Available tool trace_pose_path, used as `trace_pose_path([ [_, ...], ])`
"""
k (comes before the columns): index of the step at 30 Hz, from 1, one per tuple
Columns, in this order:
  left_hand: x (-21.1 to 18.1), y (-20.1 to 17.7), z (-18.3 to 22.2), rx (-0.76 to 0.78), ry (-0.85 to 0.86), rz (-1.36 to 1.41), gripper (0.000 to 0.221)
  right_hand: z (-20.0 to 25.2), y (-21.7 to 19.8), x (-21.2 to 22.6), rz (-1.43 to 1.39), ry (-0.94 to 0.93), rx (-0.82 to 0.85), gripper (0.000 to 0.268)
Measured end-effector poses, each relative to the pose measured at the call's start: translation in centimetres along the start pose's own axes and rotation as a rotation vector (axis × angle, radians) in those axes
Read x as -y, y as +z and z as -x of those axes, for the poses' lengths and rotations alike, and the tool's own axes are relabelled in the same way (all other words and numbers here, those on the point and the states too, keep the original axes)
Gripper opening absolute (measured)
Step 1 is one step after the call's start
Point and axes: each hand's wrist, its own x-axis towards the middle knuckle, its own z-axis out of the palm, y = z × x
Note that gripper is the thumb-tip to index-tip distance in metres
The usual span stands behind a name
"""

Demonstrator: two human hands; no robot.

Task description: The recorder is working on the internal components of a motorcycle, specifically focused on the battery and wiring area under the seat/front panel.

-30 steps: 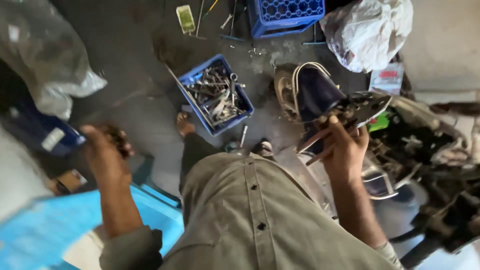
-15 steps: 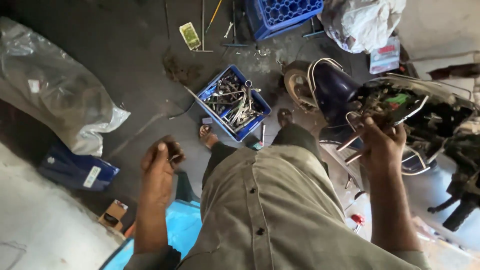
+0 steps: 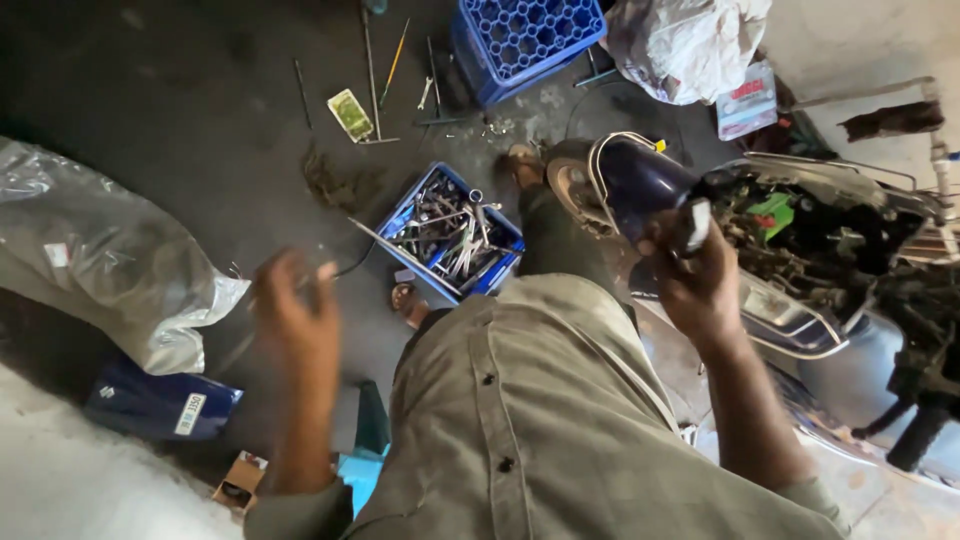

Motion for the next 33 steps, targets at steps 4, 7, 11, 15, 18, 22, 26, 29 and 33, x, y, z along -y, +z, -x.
trace_pose_path([
  [4,-16.7,5.8,-5.5,0.092,0.662,0.378,0.037,-5.8,-0.4,-0.6,0.119,-0.123,0.076,0.026],
  [7,-24.1,13.7,-10.0,0.199,0.919,0.359,0.042,-11.2,-1.7,-3.4,-0.079,-0.191,0.098,0.022],
  [11,-30.0,24.6,-16.0,0.642,0.647,0.47,0.032,-19.5,-5.7,-5.8,-0.471,0.107,0.016,0.023],
  [15,-37.5,30.1,-19.6,0.66,0.59,0.54,0.025,-24.7,-10.7,-9.9,-0.641,0.221,-0.143,0.021],
  [18,-43.8,32.7,-21.1,0.661,0.557,0.482,0.019,-27.1,-14.8,-10.4,-0.831,0.204,-0.206,0.023],
  [22,-50.0,34.2,-21.6,0.76,0.411,0.373,0.017,-28.8,-19.3,-8.4,-0.967,0.287,-0.374,0.025],
  [26,-52.9,36.8,-22.4,1.033,0.271,0.6,0.017,-28.8,-21.8,-8.6,-1.045,0.189,-0.458,0.029],
  [29,-55.4,38.8,-22.6,1.259,0.165,0.68,0.018,-28.5,-22.8,-9.5,-1.094,0.152,-0.6,0.031],
  [33,-58.1,41.7,-23.2,1.436,0.136,0.584,0.015,-28.6,-23.9,-10.6,-1.159,0.183,-0.809,0.029],
])
